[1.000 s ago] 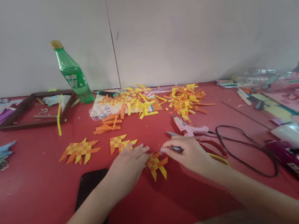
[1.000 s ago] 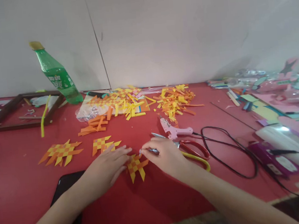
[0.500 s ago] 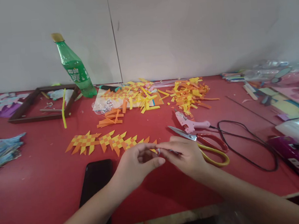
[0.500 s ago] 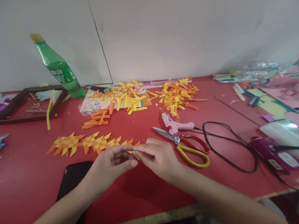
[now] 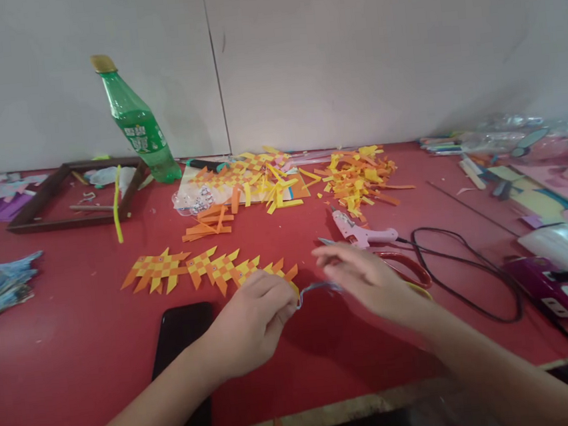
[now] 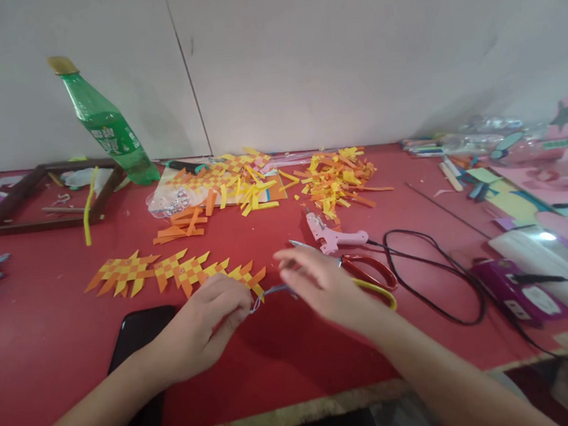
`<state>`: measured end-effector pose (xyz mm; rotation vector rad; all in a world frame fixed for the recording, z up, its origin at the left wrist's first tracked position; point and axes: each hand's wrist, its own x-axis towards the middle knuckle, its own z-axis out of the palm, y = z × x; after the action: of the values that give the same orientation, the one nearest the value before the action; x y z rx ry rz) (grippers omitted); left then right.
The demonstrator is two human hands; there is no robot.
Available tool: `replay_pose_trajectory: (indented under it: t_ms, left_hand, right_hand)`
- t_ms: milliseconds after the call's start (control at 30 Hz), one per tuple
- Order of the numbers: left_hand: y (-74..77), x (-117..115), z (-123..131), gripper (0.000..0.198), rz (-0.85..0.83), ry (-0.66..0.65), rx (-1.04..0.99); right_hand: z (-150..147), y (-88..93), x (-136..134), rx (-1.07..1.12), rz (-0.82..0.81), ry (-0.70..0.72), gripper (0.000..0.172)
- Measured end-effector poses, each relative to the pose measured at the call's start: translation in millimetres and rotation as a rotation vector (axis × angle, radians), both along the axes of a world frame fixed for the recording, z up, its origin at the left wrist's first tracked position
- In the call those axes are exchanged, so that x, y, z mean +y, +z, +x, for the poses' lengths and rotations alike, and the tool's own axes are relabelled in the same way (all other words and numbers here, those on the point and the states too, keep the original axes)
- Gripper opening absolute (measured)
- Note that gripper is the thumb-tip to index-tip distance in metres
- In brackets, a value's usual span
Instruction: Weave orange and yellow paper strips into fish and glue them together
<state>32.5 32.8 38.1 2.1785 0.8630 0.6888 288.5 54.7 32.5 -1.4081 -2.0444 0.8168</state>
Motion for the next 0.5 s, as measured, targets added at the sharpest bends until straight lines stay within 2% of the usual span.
replay_pose_trajectory:
  t_ms: [33, 100, 233, 367, 500]
  left_hand:
    - [0.1, 0, -3, 0.020, 0.038, -0.080, 0.005]
    - [-0.9, -1, -10, 0.017, 0.030, -0.184, 0.003]
    - [-8.7, -2, -20, 0.014, 0.047, -0.213, 0.068]
    - [-17.0, -1, -24, 0.017, 0.132, -0.221, 0.093]
    - [-21.8, 0, -23, 0.019, 0.220, -0.173, 0.087]
  right_hand:
    - [15, -0.6, 8, -0.061, 0.086, -0.067, 0.032]
    - [50, -3.5, 27, -0.411, 0.255, -0.149, 0.040]
    - [101, -15.9, 55, -0.554, 0.216, -0.149, 0.045]
    - [105, -21.3, 60, -0.570, 0.192, -0.106, 0.048]
    - [89, -7.6, 50, -0.499, 0.199, -0.166, 0.041]
